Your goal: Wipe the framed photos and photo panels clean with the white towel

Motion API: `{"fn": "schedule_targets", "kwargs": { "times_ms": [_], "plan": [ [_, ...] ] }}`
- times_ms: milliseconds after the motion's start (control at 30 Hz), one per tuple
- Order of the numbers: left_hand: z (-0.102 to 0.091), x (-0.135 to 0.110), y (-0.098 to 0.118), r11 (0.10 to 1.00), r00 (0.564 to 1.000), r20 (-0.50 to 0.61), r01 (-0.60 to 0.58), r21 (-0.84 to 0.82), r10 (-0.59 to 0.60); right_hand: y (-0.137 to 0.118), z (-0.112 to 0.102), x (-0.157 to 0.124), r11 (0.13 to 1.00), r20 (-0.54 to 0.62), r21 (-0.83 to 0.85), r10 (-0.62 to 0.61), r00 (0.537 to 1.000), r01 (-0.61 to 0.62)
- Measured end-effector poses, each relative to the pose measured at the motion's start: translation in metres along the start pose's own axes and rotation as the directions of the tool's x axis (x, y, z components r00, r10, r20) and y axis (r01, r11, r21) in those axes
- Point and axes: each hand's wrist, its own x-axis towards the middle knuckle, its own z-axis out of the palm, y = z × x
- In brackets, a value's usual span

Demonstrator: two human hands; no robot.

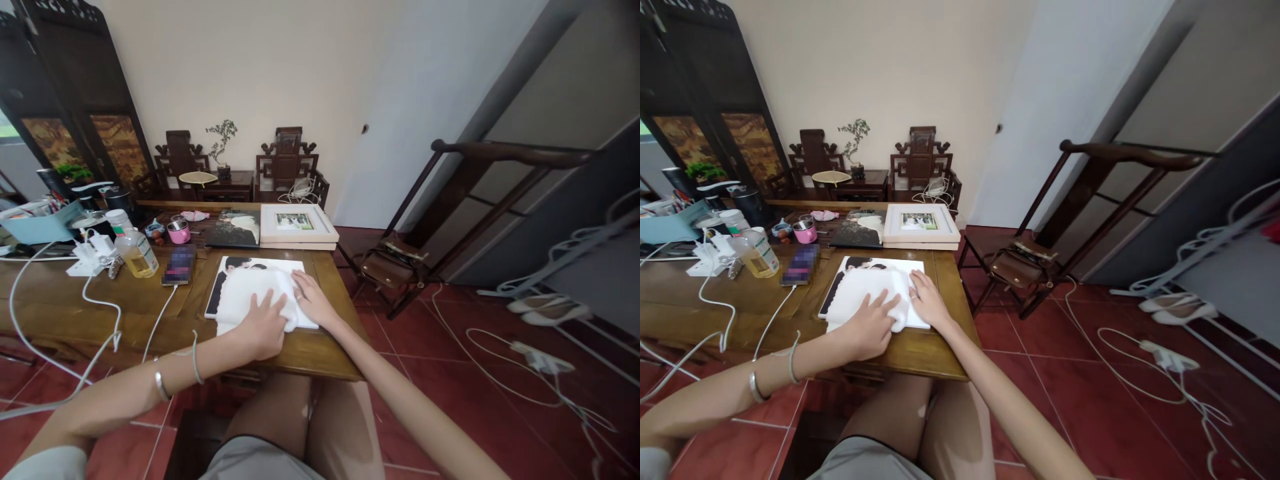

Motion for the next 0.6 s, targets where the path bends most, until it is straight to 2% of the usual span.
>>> {"fn": "schedule_targets", "kwargs": {
  "times_ms": [67, 133, 300, 400, 500, 600],
  "plan": [
    [-0.002, -0.001, -0.001, 1.000, 1.000, 0.005, -0.019, -0.005, 0.019, 0.000, 0.001, 0.000, 1.000, -0.009, 0.004, 0.001, 1.000, -0.001],
    [0.000, 0.008, -0.009, 1.000, 1.000, -0.005, -0.014, -0.005, 0.014, 0.001, 0.001, -0.001, 1.000, -0.010, 0.006, 0.004, 1.000, -0.004],
    [0.014, 0.053, -0.049, 0.999, 0.998, -0.049, 0.043, -0.006, -0.043, 0.005, -0.002, 0.001, 0.996, 0.007, 0.075, 0.036, 0.999, -0.037],
    [0.019, 0.072, -0.062, 0.997, 0.995, -0.072, 0.070, -0.025, -0.072, 0.009, -0.003, 0.003, 0.976, 0.007, 0.189, 0.112, 0.994, -0.111],
    [0.019, 0.073, -0.053, 0.999, 0.995, -0.086, 0.043, -0.034, -0.046, 0.009, -0.005, 0.005, 0.936, -0.013, 0.289, 0.214, 0.977, -0.201],
    [0.016, 0.058, -0.030, 0.999, 0.995, -0.088, -0.046, -0.020, 0.044, 0.004, -0.006, 0.005, 0.901, -0.040, 0.357, 0.280, 0.959, -0.248]
  ]
}}
